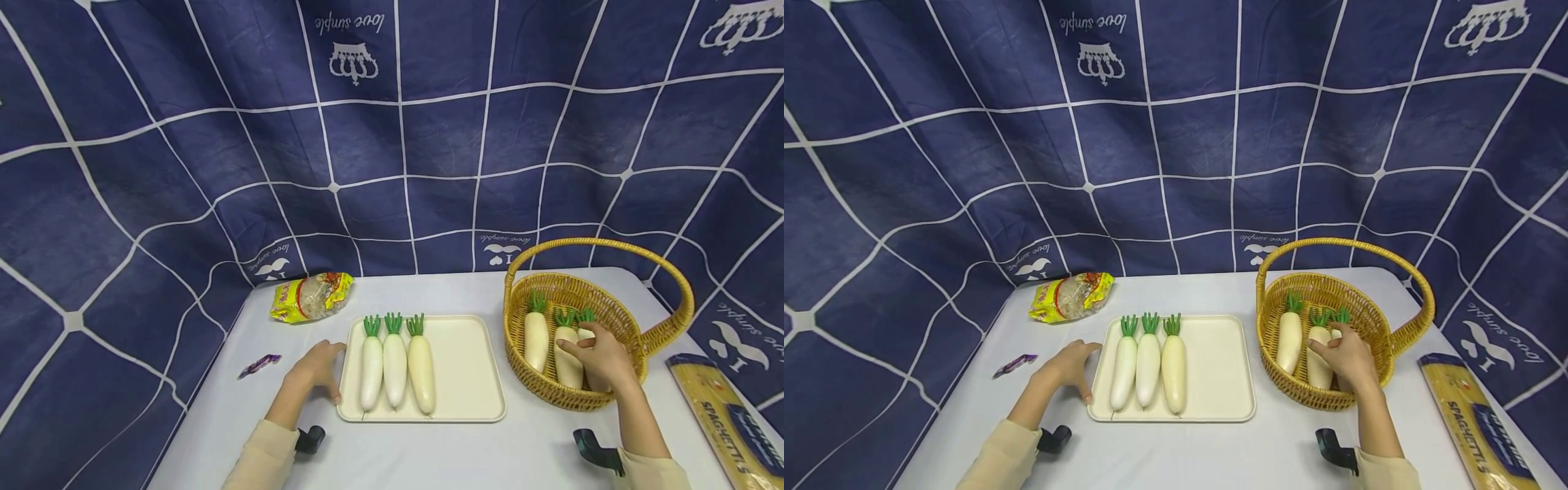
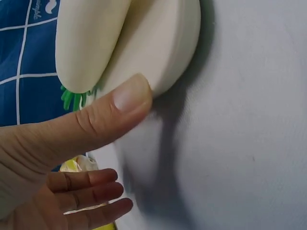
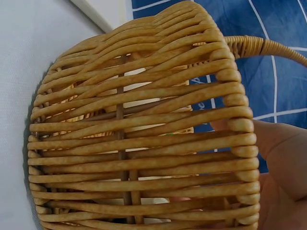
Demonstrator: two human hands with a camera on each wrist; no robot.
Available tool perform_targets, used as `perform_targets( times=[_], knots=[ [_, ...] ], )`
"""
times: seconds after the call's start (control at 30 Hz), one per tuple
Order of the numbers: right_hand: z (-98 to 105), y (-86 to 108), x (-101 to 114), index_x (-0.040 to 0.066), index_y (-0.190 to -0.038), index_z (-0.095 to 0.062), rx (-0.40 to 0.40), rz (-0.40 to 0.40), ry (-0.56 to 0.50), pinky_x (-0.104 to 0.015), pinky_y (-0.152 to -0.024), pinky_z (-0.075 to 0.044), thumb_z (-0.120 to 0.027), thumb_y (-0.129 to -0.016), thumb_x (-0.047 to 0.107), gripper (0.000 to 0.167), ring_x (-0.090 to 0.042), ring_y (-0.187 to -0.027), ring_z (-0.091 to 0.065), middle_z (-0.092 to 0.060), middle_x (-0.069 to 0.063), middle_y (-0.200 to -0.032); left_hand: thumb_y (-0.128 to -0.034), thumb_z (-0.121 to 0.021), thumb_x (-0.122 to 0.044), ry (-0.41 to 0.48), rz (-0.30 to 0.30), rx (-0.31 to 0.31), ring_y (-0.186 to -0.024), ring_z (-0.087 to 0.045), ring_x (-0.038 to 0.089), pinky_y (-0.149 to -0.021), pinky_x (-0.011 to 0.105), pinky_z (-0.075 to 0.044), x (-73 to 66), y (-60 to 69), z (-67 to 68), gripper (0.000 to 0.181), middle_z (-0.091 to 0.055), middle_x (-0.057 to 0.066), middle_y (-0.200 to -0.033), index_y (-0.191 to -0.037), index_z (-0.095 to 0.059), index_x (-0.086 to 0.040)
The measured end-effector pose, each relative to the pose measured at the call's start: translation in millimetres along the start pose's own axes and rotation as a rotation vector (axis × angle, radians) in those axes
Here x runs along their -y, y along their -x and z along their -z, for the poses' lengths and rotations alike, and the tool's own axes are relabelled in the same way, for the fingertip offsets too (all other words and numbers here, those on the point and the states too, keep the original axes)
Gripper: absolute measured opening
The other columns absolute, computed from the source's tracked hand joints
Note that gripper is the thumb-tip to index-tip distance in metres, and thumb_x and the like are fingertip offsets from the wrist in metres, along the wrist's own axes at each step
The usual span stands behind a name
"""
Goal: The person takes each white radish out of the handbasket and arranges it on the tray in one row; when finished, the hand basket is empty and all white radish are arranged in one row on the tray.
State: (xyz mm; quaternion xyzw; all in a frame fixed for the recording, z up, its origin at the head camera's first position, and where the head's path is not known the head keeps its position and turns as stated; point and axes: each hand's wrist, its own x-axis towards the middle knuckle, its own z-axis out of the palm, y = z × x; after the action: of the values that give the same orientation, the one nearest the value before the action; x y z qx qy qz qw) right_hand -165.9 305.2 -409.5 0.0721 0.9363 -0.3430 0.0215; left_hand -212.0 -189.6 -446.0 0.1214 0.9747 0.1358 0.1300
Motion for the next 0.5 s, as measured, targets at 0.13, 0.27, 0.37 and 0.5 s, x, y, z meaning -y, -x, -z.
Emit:
perform_targets(
  times=[0.13,0.27,0.37,0.5],
  knots=[
    [-0.3,-2.2,-1.3,-0.019,-0.133,-0.029,0.005,-0.021,0.001,-0.052,-0.072,-0.05,-0.061,-0.088,0.041,0.081,-0.051,-0.096,-0.055,-0.056,-0.037,-0.108,-0.0351,-0.095,-0.018,0.001,0.017,-0.007,-0.099,-0.055,0.031,-0.09,0.048,-0.049,1.8,0.8,-1.1,0.098,-0.057,0.016,-0.105,-0.125,-0.057,-0.003],
    [-0.2,-4.9,-2.2,-0.017,-0.134,-0.028,0.01,-0.058,0.006,-0.056,-0.076,-0.048,-0.061,-0.088,0.042,0.083,-0.054,-0.101,-0.051,-0.051,-0.04,-0.114,-0.036,-0.095,-0.018,0.021,0.019,-0.007,-0.098,-0.055,0.03,-0.09,0.049,-0.049,5.9,1.2,-2.4,0.099,-0.056,0.015,-0.104,-0.126,-0.056,-0.006],
    [0.4,-6.1,-2.2,-0.017,-0.134,-0.028,0.009,-0.071,0.018,-0.06,-0.08,-0.045,-0.062,-0.087,0.042,0.083,-0.056,-0.106,-0.046,-0.045,-0.042,-0.12,-0.0361,-0.095,-0.02,0.024,0.014,-0.004,-0.1,-0.054,0.032,-0.09,0.051,-0.048,6.8,1.3,-2.4,0.102,-0.055,0.016,-0.105,-0.128,-0.055,-0.007],
    [1.4,-8.3,-3.2,-0.018,-0.133,-0.028,-0.016,-0.069,0.052,-0.065,-0.087,-0.039,-0.063,-0.086,0.039,0.082,-0.06,-0.111,-0.038,-0.038,-0.044,-0.125,-0.0365,-0.095,-0.022,0.028,0.016,0.007,-0.103,-0.053,0.034,-0.09,0.052,-0.048,5.0,2.4,-0.6,0.104,-0.055,0.017,-0.107,-0.131,-0.053,-0.008]
  ],
)
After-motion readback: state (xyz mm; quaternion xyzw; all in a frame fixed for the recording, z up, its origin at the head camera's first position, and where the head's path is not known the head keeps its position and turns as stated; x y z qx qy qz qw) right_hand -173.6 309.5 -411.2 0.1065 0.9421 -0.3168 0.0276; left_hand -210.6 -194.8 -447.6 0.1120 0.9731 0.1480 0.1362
